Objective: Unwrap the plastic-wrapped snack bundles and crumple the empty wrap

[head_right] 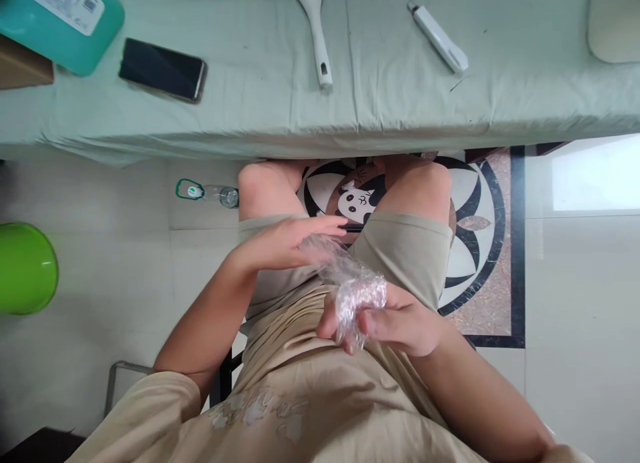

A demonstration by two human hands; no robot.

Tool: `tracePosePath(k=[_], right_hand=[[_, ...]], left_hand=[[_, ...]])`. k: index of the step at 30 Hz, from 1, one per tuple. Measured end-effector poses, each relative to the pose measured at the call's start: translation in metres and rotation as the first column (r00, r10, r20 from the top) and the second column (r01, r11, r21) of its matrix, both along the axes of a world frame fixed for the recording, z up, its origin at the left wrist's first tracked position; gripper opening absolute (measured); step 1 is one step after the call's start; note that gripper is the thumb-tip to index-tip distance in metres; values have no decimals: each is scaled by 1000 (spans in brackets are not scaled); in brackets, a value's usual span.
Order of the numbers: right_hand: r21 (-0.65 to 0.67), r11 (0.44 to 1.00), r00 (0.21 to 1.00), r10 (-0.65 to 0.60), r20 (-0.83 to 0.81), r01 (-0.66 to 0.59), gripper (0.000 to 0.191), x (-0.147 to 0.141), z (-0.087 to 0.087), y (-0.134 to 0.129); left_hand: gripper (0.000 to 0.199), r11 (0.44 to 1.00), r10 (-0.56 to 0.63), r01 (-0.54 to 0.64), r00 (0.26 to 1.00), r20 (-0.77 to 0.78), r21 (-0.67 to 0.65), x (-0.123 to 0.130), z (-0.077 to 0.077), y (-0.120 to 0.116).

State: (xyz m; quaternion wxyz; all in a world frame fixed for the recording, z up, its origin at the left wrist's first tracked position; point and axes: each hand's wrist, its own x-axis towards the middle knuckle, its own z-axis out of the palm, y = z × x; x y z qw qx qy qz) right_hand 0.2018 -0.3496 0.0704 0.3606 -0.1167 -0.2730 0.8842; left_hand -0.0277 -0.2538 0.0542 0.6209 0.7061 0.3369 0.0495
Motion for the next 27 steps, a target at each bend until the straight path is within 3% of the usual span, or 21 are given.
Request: tracePosePath(k=[3, 6, 10, 13, 18, 21, 24, 27], right_hand=[[-35, 998, 996, -54, 65, 56, 31, 6, 11, 11], [-39, 994, 979, -90, 186, 98, 33, 16, 18, 22], [-118, 991, 879, -4, 476, 69, 70, 28, 20, 27], [-142, 987, 799, 26, 601, 75, 81, 35, 21, 28], [-15, 1000, 575, 1, 818, 21, 83, 34, 25, 31], [116, 993, 436, -99, 894, -12, 77, 31, 15, 31], [323, 945, 301, -294, 907, -54, 63, 29, -4, 29], [438, 880, 269, -384, 883, -184, 56, 26, -22, 24]], left_hand=[[36, 999, 1, -3, 999, -44, -33, 1, -12, -6], [33, 995, -57, 56, 998, -4, -88, -3, -16, -12], [33, 963, -131, 122, 991, -18, -240, -5, -12, -24], [30, 921, -167, 163, 986, 21, -355, -6, -7, -31], [26, 870, -197, 223, 975, 105, -440, -6, -2, -39], [31, 834, -277, 336, 941, 195, -438, -2, -2, -43], [37, 796, -289, 436, 883, 369, -420, 4, 1, -47], [37, 816, -206, 445, 819, 535, -368, 13, 8, -47]])
